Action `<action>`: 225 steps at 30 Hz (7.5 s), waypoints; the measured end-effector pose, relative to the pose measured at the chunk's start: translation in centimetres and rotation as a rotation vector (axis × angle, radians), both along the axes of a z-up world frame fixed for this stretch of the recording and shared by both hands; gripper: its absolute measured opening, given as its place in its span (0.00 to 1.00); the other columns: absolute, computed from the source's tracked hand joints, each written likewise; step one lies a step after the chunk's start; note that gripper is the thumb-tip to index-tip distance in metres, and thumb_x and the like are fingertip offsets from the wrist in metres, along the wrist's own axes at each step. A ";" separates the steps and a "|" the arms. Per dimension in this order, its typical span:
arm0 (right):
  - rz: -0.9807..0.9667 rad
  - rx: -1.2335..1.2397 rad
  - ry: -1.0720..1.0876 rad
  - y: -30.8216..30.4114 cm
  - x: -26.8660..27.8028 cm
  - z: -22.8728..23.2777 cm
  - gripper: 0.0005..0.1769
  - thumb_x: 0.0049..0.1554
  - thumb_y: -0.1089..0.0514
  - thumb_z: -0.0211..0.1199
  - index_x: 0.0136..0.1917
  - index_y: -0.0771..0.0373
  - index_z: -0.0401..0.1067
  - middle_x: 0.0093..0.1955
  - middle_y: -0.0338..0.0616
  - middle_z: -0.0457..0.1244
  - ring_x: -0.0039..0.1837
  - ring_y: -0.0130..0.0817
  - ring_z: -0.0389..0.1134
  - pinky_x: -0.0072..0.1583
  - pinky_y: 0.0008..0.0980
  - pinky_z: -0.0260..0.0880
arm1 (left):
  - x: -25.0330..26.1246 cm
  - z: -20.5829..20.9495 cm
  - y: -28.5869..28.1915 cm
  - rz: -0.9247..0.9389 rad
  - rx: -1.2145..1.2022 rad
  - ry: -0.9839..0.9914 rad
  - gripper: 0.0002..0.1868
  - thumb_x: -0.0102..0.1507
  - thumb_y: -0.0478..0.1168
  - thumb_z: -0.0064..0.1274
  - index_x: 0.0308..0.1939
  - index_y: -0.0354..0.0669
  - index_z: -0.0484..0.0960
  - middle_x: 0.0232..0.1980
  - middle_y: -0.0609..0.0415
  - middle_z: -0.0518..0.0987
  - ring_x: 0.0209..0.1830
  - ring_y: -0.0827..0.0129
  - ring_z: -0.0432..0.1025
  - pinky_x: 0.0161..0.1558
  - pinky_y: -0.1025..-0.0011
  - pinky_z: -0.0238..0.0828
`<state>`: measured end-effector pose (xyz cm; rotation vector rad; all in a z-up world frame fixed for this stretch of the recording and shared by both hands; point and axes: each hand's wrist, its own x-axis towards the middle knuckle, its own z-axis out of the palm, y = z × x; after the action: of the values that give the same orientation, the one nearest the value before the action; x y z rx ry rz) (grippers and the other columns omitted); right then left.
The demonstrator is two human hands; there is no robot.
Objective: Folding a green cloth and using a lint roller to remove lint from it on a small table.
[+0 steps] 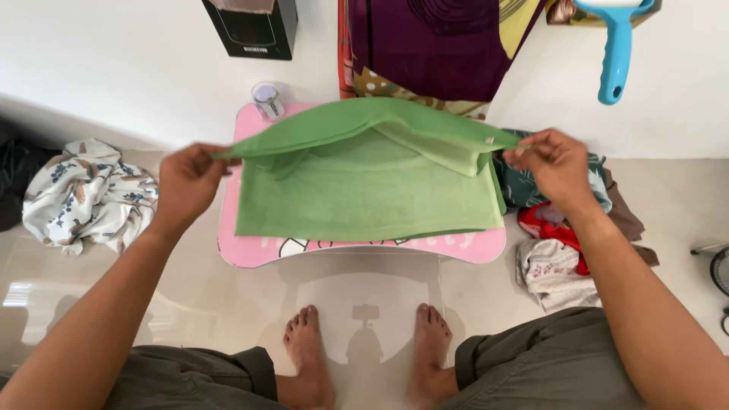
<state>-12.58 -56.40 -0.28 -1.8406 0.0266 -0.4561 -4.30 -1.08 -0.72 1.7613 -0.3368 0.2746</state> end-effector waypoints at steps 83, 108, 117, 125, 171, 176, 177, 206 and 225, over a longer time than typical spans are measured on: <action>0.305 -1.475 -0.492 3.3 -8.5 -14.9 0.11 0.51 0.54 0.65 0.33 0.58 0.67 0.35 0.41 0.56 0.40 0.41 0.65 0.48 0.40 0.69 | -7.3 -17.3 5.1 -0.297 1.260 -0.749 0.06 0.60 0.38 0.57 0.37 0.50 0.75 0.37 0.58 0.71 0.40 0.63 0.71 0.52 0.63 0.68; 0.094 -0.533 0.411 2.0 -5.6 5.8 0.11 0.62 0.60 0.62 0.58 0.60 0.79 0.52 0.41 0.72 0.52 0.33 0.70 0.54 0.33 0.68 | -4.9 7.1 3.7 -0.124 0.557 0.140 0.16 0.67 0.30 0.48 0.58 0.43 0.81 0.55 0.53 0.83 0.53 0.66 0.76 0.59 0.70 0.71; 0.214 -0.106 0.346 -1.1 -5.7 9.1 0.11 0.52 0.71 0.70 0.50 0.70 0.80 0.39 0.47 0.71 0.42 0.31 0.69 0.44 0.26 0.70 | -4.6 11.9 8.0 -0.371 0.021 0.319 0.08 0.60 0.29 0.59 0.43 0.37 0.82 0.33 0.55 0.82 0.29 0.74 0.75 0.31 0.79 0.70; 0.487 -0.194 0.507 -1.4 -4.4 8.4 0.09 0.50 0.68 0.72 0.46 0.69 0.85 0.39 0.46 0.76 0.39 0.35 0.75 0.44 0.33 0.78 | -2.4 11.7 6.9 -0.337 0.508 0.787 0.13 0.60 0.27 0.63 0.49 0.31 0.88 0.38 0.41 0.89 0.41 0.55 0.82 0.52 0.62 0.77; 0.578 -1.292 0.278 7.9 0.4 -11.8 0.49 0.60 0.24 0.50 0.84 0.50 0.43 0.86 0.57 0.35 0.85 0.61 0.34 0.74 0.74 0.38 | 3.8 -9.1 1.6 0.134 0.813 0.771 0.55 0.53 0.61 0.68 0.70 0.31 0.56 0.57 0.30 0.80 0.61 0.38 0.74 0.64 0.45 0.70; 0.659 -1.419 0.327 6.3 0.3 -10.2 0.46 0.61 0.24 0.48 0.82 0.47 0.46 0.86 0.49 0.37 0.85 0.53 0.39 0.77 0.66 0.41 | 0.2 -10.3 3.1 0.112 0.478 0.951 0.43 0.57 0.39 0.69 0.68 0.28 0.61 0.49 0.31 0.78 0.44 0.41 0.79 0.34 0.57 0.83; 0.653 -1.422 0.321 6.0 0.1 -10.2 0.46 0.61 0.24 0.48 0.82 0.47 0.46 0.86 0.49 0.37 0.85 0.53 0.39 0.77 0.66 0.41 | -0.5 -10.2 3.5 0.114 0.477 0.943 0.43 0.57 0.39 0.69 0.68 0.28 0.61 0.49 0.31 0.78 0.44 0.41 0.79 0.34 0.57 0.83; 0.216 -1.426 0.325 -4.3 10.4 -15.8 0.25 0.57 0.49 0.59 0.68 0.51 0.68 0.63 0.41 0.64 0.71 0.46 0.64 0.63 0.44 0.70 | 10.4 -11.8 2.1 -0.063 0.953 0.305 0.11 0.59 0.44 0.59 0.41 0.43 0.83 0.42 0.44 0.81 0.47 0.47 0.80 0.48 0.53 0.77; 0.180 -1.252 0.335 -4.2 11.8 -15.2 0.10 0.57 0.54 0.60 0.52 0.54 0.73 0.52 0.44 0.66 0.63 0.51 0.68 0.60 0.46 0.71 | 13.1 -13.5 2.8 0.125 0.490 0.437 0.17 0.63 0.37 0.58 0.56 0.45 0.83 0.46 0.47 0.84 0.48 0.58 0.80 0.51 0.60 0.77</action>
<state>-0.75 -60.56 -15.45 -3.0953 -0.2476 0.0316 8.77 1.69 -14.26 2.2667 0.0299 -0.1219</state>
